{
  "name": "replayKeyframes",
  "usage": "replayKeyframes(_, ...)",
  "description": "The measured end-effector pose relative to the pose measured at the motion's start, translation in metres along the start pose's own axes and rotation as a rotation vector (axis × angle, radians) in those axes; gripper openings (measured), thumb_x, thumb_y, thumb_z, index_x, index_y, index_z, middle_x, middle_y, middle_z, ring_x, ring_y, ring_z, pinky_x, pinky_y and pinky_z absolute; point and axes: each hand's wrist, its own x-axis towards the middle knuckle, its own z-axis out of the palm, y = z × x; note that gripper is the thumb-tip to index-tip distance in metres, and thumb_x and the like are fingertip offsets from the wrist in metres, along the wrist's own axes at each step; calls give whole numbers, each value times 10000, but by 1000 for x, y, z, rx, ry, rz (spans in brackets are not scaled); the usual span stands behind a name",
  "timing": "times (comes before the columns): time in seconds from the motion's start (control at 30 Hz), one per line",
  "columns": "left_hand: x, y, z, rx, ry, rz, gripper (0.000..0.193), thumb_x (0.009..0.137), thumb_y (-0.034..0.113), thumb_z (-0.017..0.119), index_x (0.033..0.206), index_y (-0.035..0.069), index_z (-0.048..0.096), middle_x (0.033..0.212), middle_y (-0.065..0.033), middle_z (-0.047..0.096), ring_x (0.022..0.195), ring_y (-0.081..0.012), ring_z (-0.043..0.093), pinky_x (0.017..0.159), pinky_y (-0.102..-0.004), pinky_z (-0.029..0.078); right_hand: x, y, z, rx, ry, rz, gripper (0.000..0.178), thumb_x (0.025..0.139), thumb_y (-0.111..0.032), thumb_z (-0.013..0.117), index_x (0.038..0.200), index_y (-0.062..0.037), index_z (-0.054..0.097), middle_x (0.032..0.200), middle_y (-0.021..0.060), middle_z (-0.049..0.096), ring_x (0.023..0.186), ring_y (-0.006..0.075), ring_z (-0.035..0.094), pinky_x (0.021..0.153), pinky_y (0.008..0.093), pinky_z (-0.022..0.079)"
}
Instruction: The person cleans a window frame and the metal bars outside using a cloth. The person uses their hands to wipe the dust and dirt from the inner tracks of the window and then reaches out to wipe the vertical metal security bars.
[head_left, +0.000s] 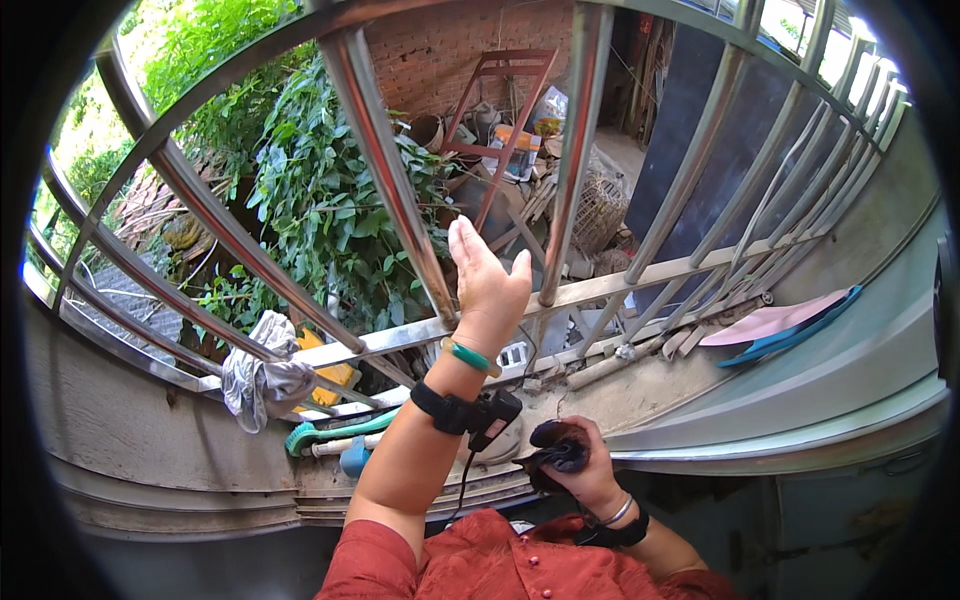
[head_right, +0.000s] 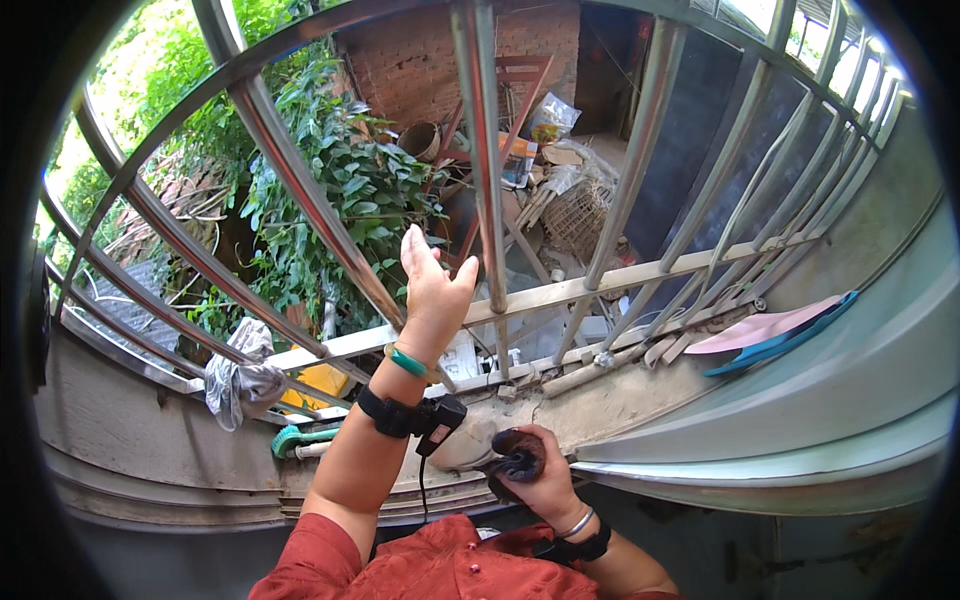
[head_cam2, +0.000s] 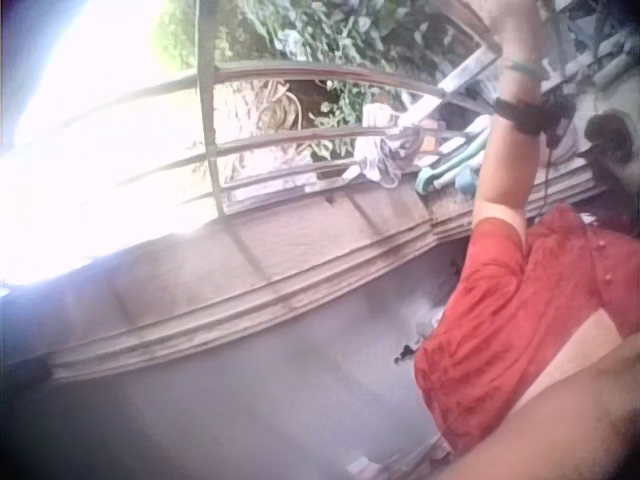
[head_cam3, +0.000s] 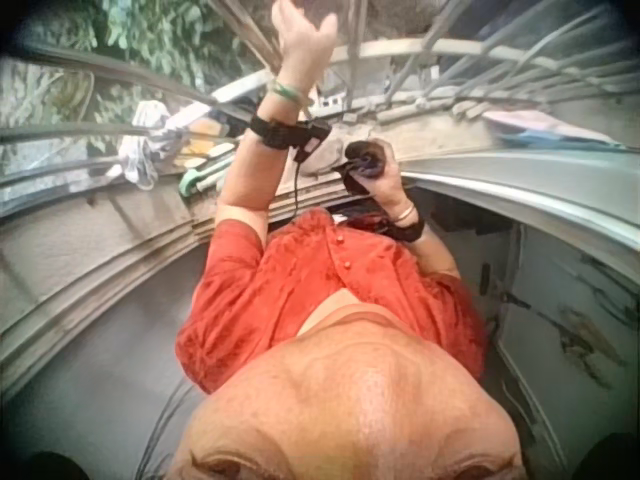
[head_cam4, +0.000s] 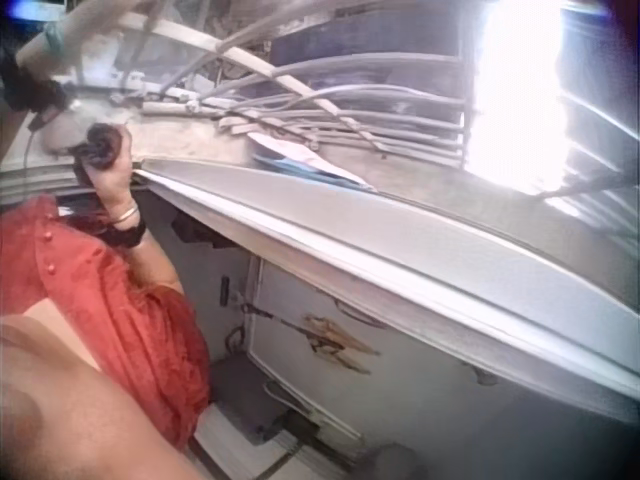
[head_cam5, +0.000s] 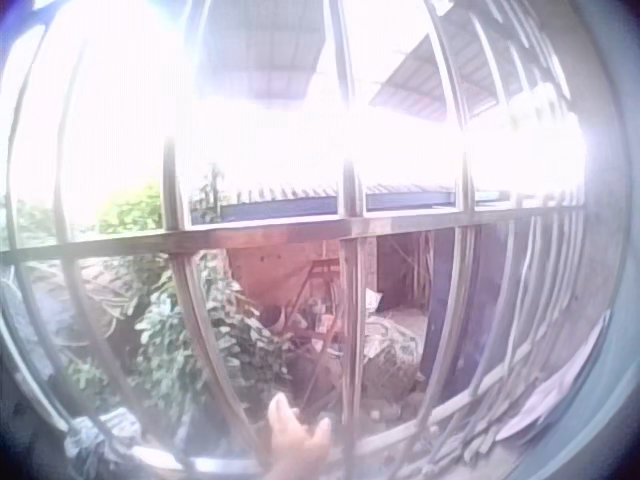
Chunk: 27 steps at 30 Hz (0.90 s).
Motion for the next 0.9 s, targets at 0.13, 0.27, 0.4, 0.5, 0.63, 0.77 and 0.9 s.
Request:
replayKeyframes(0.13, 6, 13, 0, 26, -58, -32, 867, 737, 167, 654, 1353, -34, 79, 1363, -282, 142, 1179, -360, 359, 866, -315, 437, -3, 8, 2, 53, -20, -35, 662, 631, 38, 721, 1183, -26, 361, 1035, 99, 560, 984, 178, 545, 874, 286, 423)
replayKeyframes(0.27, -7, 2, -15, 100, -122, 301, 345, 735, 58, 549, 1077, 24, 510, 1144, -181, 500, 1034, -338, 506, 871, -378, 425, -1, 6, 0, 68, -40, -8, 660, 631, 41, 721, 1180, -35, 361, 1039, 96, 557, 982, 174, 542, 876, 285, 423)
replayKeyframes(0.4, -20, 16, -36, 71, -311, 410, 297, 615, -74, 490, 887, 26, 556, 992, -151, 552, 1006, -332, 499, 897, -386, 396, 2, 0, -3, 47, -42, -12, 666, 632, 38, 725, 1181, -33, 355, 1038, 95, 556, 979, 173, 543, 875, 284, 426)
replayKeyframes(0.5, -28, 18, -45, 93, -417, 426, 357, 573, -101, 432, 903, 5, 513, 1024, -153, 521, 999, -343, 482, 871, -380, 404, 7, -4, -5, 34, -53, -24, 671, 636, 40, 723, 1187, -25, 346, 1037, 96, 555, 980, 172, 543, 876, 285, 427)
replayKeyframes(0.63, -30, 8, -49, 149, -458, 354, 305, 571, -102, 435, 851, 15, 469, 956, -158, 497, 919, -356, 485, 814, -391, 415, 13, -7, -2, 65, -91, -3, 662, 634, 31, 731, 1174, -25, 353, 1054, 112, 557, 999, 186, 543, 887, 304, 421)
replayKeyframes(0.77, -30, 4, -51, 149, -465, 297, 169, 643, -37, 568, 777, 24, 485, 890, -142, 502, 872, -337, 495, 756, -375, 425, 16, -3, 1, 86, -125, 23, 670, 636, 27, 733, 1179, -25, 344, 1060, 115, 554, 1003, 193, 542, 891, 306, 419)
replayKeyframes(0.9, -26, 15, -53, 107, -388, 388, 148, 634, 17, 635, 672, 30, 493, 846, -101, 508, 839, -298, 503, 745, -357, 424, 21, -4, 1, 112, -146, 47, 662, 637, 32, 731, 1173, -26, 347, 1058, 114, 549, 1000, 191, 540, 891, 306, 419)
